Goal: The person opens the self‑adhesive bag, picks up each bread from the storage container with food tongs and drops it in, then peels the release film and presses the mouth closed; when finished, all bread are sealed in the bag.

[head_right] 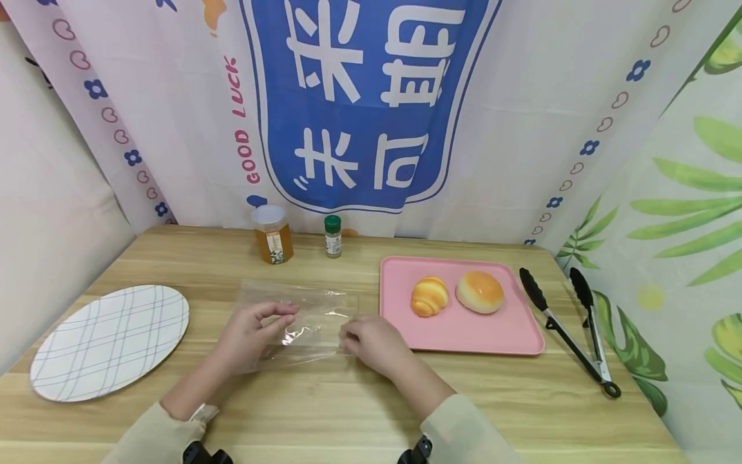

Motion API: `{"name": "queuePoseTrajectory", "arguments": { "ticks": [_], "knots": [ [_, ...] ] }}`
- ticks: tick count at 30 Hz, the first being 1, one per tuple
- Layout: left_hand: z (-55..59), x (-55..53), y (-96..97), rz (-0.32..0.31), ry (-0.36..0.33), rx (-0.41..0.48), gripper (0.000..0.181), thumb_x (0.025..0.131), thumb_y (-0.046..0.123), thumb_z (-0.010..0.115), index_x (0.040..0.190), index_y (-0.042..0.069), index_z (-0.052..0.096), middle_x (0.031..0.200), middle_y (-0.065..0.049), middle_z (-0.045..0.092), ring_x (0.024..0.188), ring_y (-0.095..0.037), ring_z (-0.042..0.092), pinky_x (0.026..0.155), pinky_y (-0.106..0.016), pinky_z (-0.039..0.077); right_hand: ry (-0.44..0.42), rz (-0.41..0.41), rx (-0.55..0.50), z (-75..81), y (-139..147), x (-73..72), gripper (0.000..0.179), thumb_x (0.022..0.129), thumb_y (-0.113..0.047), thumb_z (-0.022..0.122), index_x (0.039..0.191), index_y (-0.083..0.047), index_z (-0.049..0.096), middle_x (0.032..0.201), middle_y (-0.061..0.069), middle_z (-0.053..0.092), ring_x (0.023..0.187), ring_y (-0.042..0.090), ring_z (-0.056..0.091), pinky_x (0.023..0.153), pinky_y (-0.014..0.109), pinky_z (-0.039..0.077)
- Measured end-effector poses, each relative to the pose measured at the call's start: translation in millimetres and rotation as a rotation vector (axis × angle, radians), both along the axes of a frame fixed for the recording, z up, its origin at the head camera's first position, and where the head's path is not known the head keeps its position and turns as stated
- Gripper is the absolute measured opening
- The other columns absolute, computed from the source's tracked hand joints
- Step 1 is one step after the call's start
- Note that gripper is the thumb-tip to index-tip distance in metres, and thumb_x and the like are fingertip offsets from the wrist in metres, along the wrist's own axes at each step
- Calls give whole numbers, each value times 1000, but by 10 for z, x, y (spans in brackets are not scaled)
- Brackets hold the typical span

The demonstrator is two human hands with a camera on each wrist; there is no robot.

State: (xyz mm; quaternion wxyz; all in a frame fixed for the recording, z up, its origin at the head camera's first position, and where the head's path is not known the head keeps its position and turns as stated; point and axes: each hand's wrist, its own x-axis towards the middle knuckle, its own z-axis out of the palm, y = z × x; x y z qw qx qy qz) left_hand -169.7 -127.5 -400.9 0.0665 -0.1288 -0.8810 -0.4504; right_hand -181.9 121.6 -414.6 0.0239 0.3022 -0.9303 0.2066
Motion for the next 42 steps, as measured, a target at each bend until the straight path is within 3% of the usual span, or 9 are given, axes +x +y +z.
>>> {"name": "queuePoseTrajectory", "arguments": {
  "ticks": [5,9,18,24,30,34,37,42],
  "knots": [
    [-93,-31,-5,29,-14,68,16,91,14,69,104,5,73,117,-11,72,116,-31,64,105,-48,48,-20,-110,-74,125,185,64,31,91,-26,69,115,-6,71,118,11,70,115,29,63,104,46,50],
    [-117,-48,-11,52,-21,116,17,90,15,69,103,4,72,114,-9,73,115,-30,65,105,-48,49,-6,-225,-98,271,532,114,33,92,-26,69,118,-6,69,124,12,67,121,33,59,106,50,47],
    [-90,-57,-17,61,-34,208,15,90,13,69,103,5,71,115,-10,72,117,-29,64,107,-45,48,30,-484,-66,516,1773,234,46,97,-29,61,132,1,56,139,27,52,125,51,47,103,68,39],
    [-106,-57,-44,73,14,193,14,90,12,69,102,5,71,110,-7,74,111,-24,66,104,-42,51,31,-690,27,457,2543,271,61,99,-39,55,135,10,47,136,39,43,123,58,39,98,72,35],
    [-112,-57,-44,76,49,161,15,90,14,70,103,5,71,107,-4,75,105,-10,66,96,-21,51,-143,-871,70,331,3005,280,97,94,-55,55,141,23,23,136,51,25,123,66,28,97,76,33],
    [-122,-53,-47,72,64,174,15,90,12,70,103,5,72,106,-5,75,101,-5,65,93,-15,49,-315,-1000,47,247,3125,237,116,90,-66,53,143,25,3,140,53,14,127,67,21,103,74,30],
    [-130,-47,-49,66,75,181,16,90,13,70,105,5,72,104,-5,75,98,-1,65,90,-14,50,-427,-1059,20,188,3161,210,121,89,-69,49,143,24,-4,141,53,11,130,66,18,106,72,29],
    [-144,-45,-47,73,76,164,17,92,15,69,106,7,73,105,-6,76,99,-7,67,88,-12,50,-425,-1085,-34,94,3190,197,115,90,-66,50,143,25,3,139,53,17,128,66,24,107,70,31]
  ]
}}
